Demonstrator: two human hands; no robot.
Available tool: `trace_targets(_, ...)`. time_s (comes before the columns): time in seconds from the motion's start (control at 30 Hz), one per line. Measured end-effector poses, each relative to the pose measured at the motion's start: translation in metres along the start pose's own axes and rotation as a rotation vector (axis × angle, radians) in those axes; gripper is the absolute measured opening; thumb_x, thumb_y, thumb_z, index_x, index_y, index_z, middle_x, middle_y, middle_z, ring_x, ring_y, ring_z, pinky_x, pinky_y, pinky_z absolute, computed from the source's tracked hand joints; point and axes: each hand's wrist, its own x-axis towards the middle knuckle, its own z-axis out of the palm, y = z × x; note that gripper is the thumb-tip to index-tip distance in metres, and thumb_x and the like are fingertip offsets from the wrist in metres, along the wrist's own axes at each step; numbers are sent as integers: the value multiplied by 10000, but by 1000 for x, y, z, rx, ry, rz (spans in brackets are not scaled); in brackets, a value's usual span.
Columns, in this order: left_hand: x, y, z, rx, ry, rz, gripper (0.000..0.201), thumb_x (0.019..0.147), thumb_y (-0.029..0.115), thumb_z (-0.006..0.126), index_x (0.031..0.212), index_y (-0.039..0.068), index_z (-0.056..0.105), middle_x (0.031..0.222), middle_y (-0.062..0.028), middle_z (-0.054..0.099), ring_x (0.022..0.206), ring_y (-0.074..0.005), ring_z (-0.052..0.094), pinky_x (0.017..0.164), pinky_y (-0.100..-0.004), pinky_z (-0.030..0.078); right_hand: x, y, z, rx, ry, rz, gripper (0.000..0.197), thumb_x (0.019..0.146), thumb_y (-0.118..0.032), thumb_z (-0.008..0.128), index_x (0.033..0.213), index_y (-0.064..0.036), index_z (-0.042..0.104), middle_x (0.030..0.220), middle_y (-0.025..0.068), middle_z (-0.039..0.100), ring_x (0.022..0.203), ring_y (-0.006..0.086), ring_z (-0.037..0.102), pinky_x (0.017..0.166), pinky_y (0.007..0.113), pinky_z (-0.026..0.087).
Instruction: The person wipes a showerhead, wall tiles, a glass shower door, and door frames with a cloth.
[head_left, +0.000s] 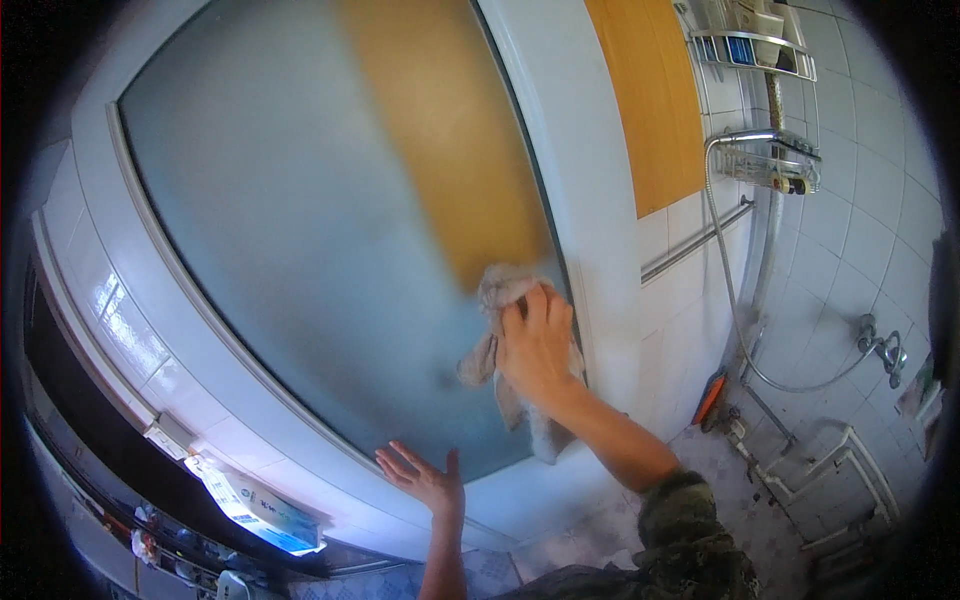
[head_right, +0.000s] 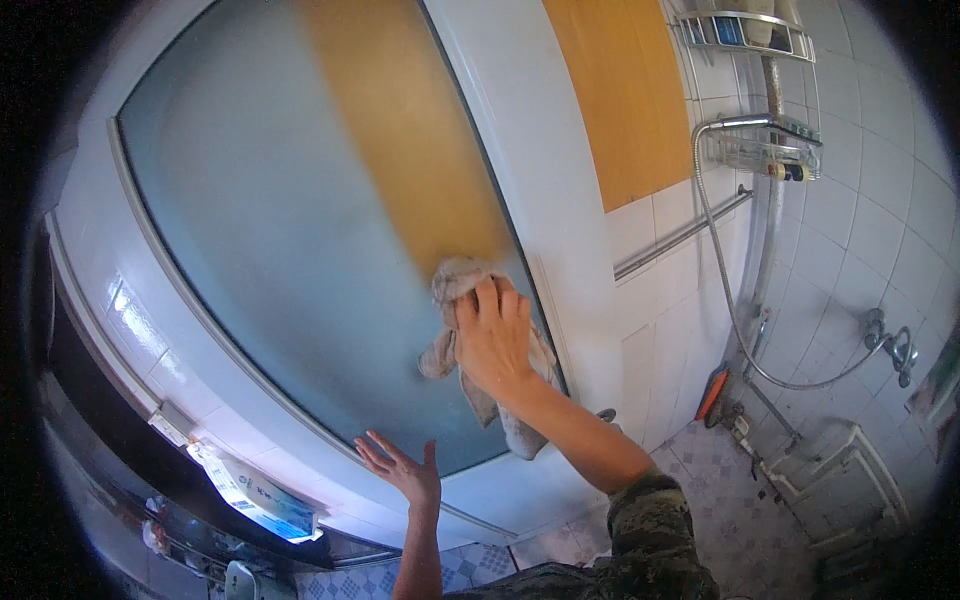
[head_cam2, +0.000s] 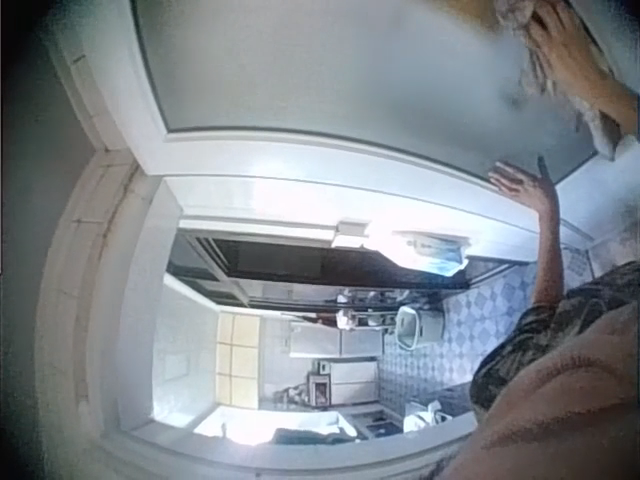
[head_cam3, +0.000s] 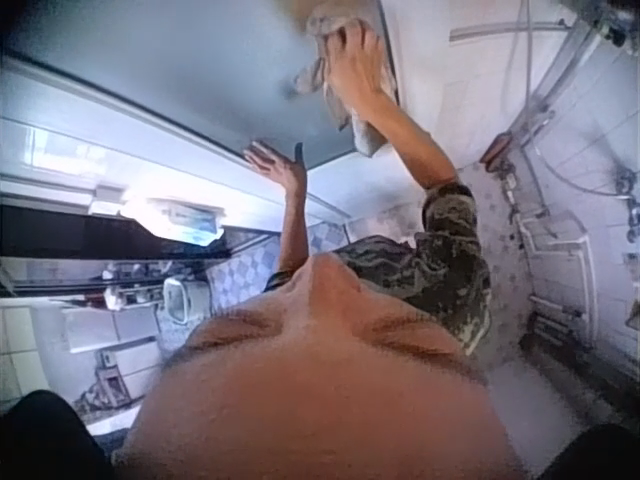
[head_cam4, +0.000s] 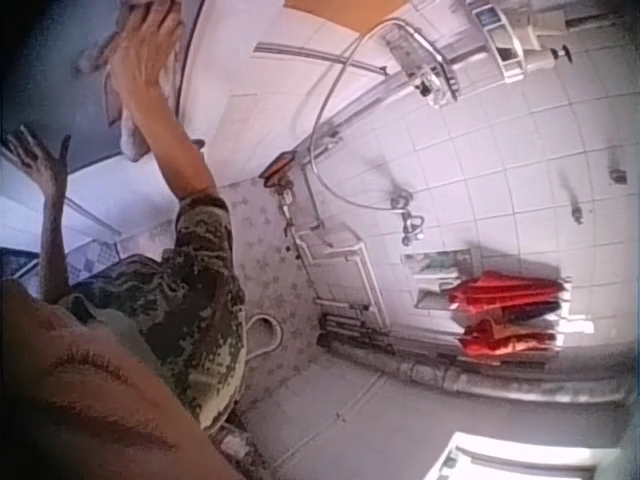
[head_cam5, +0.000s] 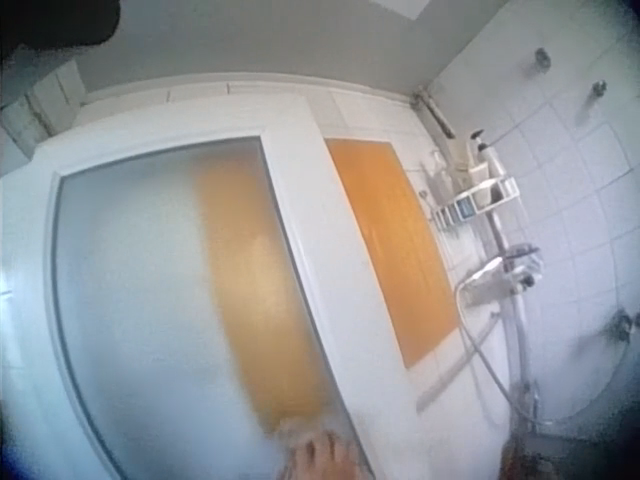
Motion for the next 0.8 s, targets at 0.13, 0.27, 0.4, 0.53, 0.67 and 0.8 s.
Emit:
trace_targets(0.13, -2, -5, 1, 11, 22, 2, 1091, 654, 190, 792, 1444, 64, 50, 1462, -250, -4, 1346, -434, 49, 1063, -569, 123, 43, -8, -11, -20, -30, -10, 338, 677, -98, 585, 1012, -53, 580, 1091, 105, 471, 985, 316, 443, 732, 413, 371)
trace_targets(0.27, 1, 2, -2, 10, 6, -22, 1083, 664, 184, 786, 1445, 70, 44, 1464, -246, -8, 1346, -433, 45, 1065, -569, 115, 17, 1, -6, 4, 2, -27, 339, 672, -93, 585, 1008, -56, 584, 1071, 109, 476, 963, 310, 446, 729, 413, 375)
trace_targets(0.4, -2, -1, 2, 18, 17, -4, 1083, 667, 186, 783, 1444, 63, 40, 1464, -247, -10, 1348, -429, 45, 1062, -571, 112, 36, 2, -14, 2, 1, -29, 352, 650, -81, 604, 1001, -62, 596, 1070, 113, 480, 951, 312, 452, 740, 407, 375)
trace_targets(0.53, -3, -6, 6, 33, 79, -30, 1078, 636, 287, 790, 1452, 122, 105, 1477, -207, 78, 1348, -417, 117, 1045, -576, 184, 25, 2, -14, -2, -19, -20, 355, 633, -78, 618, 987, -64, 611, 1078, 116, 480, 944, 315, 456, 748, 407, 376)
trace_targets(0.67, -4, -9, 7, 35, 67, -25, 1092, 618, 272, 797, 1449, 102, 109, 1475, -215, 78, 1351, -414, 111, 1043, -578, 178, 24, 6, -11, -31, 12, -34, 345, 639, -85, 614, 984, -62, 611, 1075, 117, 479, 941, 315, 457, 754, 410, 378)
trace_targets(0.8, -4, -5, 3, 29, 64, -39, 1100, 610, 245, 801, 1446, 86, 104, 1475, -219, 65, 1355, -412, 95, 1050, -568, 165, 25, 1, -17, -29, -26, -14, 328, 649, -80, 601, 977, -65, 613, 1075, 118, 480, 940, 315, 458, 755, 410, 380)
